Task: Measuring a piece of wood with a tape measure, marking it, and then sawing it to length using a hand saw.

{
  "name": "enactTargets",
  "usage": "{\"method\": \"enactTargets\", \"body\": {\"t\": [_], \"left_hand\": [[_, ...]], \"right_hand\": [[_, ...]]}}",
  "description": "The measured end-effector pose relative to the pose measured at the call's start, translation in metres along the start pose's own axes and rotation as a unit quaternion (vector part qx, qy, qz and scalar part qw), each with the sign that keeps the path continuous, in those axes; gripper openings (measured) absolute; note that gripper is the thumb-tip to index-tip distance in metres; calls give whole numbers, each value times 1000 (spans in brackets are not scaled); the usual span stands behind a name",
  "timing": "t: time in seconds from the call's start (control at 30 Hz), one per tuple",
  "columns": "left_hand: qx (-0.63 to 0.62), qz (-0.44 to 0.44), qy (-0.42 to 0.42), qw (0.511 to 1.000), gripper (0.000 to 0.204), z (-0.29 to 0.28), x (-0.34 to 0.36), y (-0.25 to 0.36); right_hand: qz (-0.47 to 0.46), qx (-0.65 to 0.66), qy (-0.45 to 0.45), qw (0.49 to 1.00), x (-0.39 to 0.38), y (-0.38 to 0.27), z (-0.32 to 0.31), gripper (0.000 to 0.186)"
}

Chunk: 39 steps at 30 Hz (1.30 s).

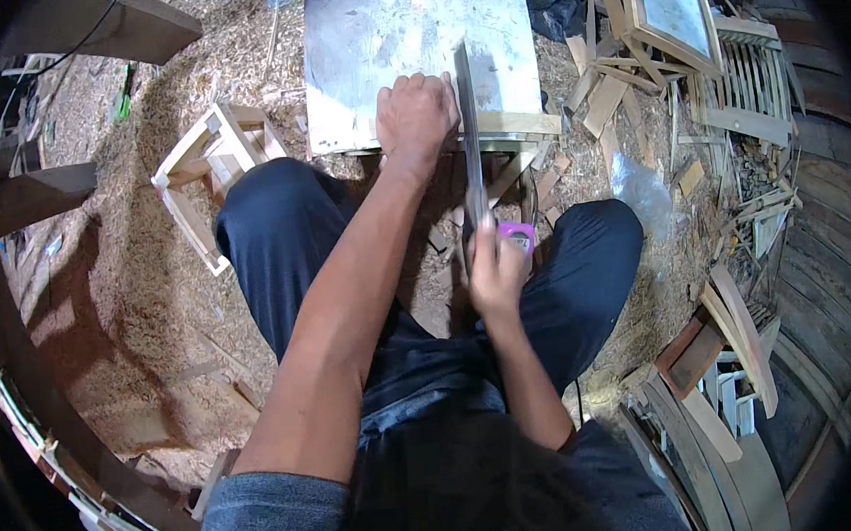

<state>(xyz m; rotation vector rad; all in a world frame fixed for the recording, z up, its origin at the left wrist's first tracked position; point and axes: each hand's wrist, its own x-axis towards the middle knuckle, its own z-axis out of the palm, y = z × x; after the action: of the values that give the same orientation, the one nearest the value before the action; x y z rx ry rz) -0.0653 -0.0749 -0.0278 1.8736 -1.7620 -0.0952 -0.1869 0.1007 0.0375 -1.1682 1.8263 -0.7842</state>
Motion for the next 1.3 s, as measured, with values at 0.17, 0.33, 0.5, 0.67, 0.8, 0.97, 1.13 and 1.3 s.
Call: {"method": "enactTargets", "body": {"t": [0.17,0.33,0.5,0.67,0.8,0.97,1.13,1.3], "left_hand": [[-18,15,22,999,37,-2,1,5],[17,-9,-14,1000,30,1,1,1],[5,12,-10,1000,30,-2,2,6],[23,2,-32,999,29,-5,1,2],[8,-15,7,1000,28,1,5,2],[23,27,8,999,31,-4,-1,0],[15,31,-10,999,32,1,0,6],[28,9,-23,999,33,-2,-2,0]], "right_hand": [[7,30,-54,998,32,-19,-7,52],[-2,26,-24,999,-21,8,-13,46],[19,24,-34,999,40,-13,1,54],[62,65,-26,996,-29,-10,-15,46],[50,27,-30,998,-9,-2,-7,48],[60,66,-45,995,-20,-5,-27,49],[17,81,-27,996,36,-11,-3,53],[-10,60,-3,998,-18,5,-2,53]]}}
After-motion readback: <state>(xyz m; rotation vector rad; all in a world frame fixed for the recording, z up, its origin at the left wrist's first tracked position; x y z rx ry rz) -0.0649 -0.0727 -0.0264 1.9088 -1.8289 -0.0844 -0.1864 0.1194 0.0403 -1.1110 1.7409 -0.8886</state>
